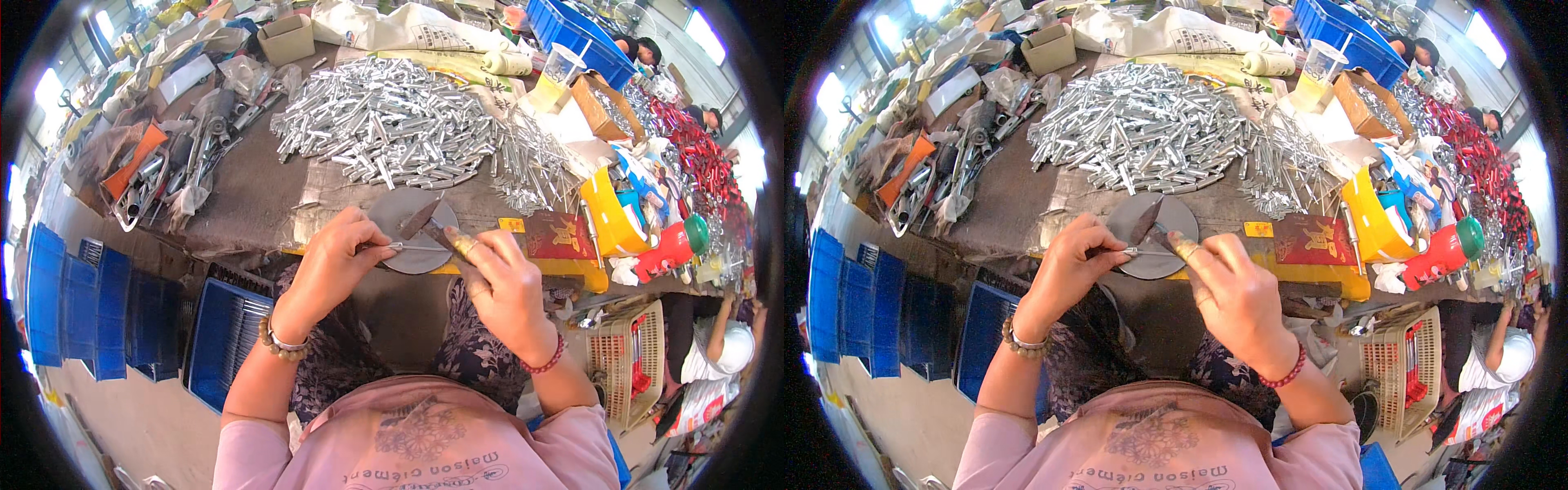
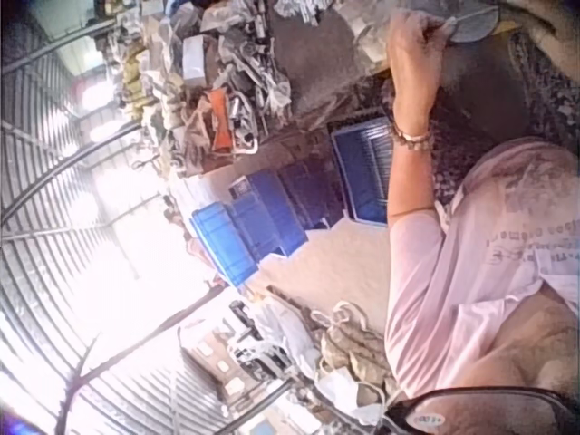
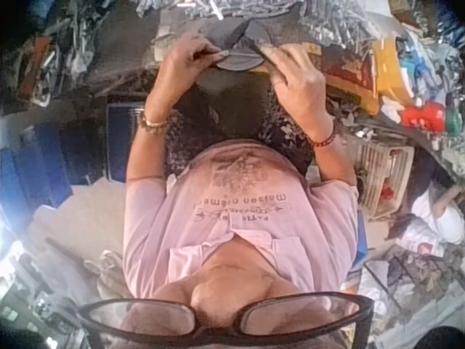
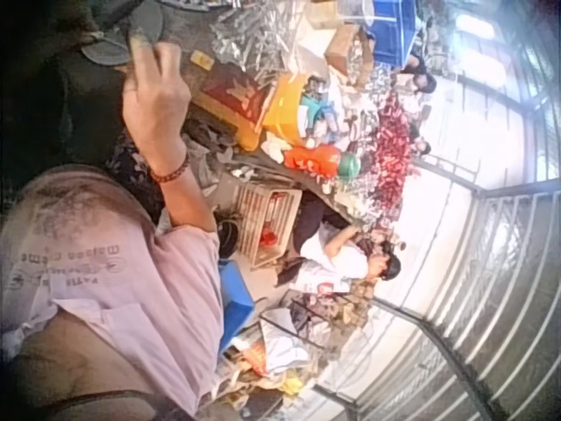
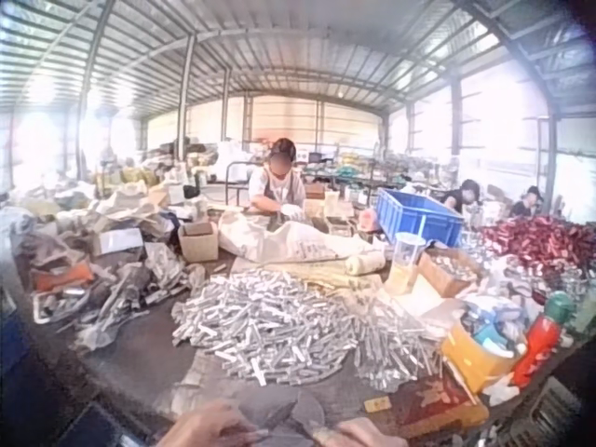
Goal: Assembling small metal hardware components using a hammer and sorting them into a storage bin.
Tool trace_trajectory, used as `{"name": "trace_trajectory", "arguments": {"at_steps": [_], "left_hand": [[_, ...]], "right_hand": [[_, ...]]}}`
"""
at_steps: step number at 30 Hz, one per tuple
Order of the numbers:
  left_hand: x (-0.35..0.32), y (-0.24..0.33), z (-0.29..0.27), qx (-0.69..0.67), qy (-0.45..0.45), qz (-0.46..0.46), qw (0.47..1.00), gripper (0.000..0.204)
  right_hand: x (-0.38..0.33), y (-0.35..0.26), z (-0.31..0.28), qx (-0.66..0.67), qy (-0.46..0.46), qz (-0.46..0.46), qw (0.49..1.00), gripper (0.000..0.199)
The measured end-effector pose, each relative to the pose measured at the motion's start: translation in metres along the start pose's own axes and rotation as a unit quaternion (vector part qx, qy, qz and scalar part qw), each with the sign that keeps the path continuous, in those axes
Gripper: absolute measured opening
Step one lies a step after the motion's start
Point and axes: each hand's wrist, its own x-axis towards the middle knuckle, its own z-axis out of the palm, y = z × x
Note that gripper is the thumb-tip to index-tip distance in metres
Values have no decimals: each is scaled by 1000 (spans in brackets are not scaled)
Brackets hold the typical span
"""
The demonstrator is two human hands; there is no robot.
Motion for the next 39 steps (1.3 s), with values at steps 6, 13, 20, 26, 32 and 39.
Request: {"name": "trace_trajectory", "arguments": {"at_steps": [6, 13, 20, 26, 32, 39], "left_hand": [[0, -4, 4, -11, 8, -4, 1000, 14], [1, -6, 4, -11, 8, -6, 1000, 15], [1, -8, 3, 11, 2, -10, 1000, 16], [-1, -5, 2, 30, 14, -1, 999, 19], [-12, -1, 8, 39, 72, 9, 997, 26], [-47, 10, 38, -205, 135, -187, 951, 49]], "right_hand": [[-7, -3, 7, -28, -29, -41, 998, 49], [-14, -1, 9, -9, 32, -66, 997, 45], [11, 12, 7, 32, -46, 27, 998, 40], [16, 13, 12, -105, -68, -64, 990, 26], [-3, -6, 22, 9, -106, 50, 993, 13], [-11, -13, 24, 286, -256, 266, 884, 20]]}}
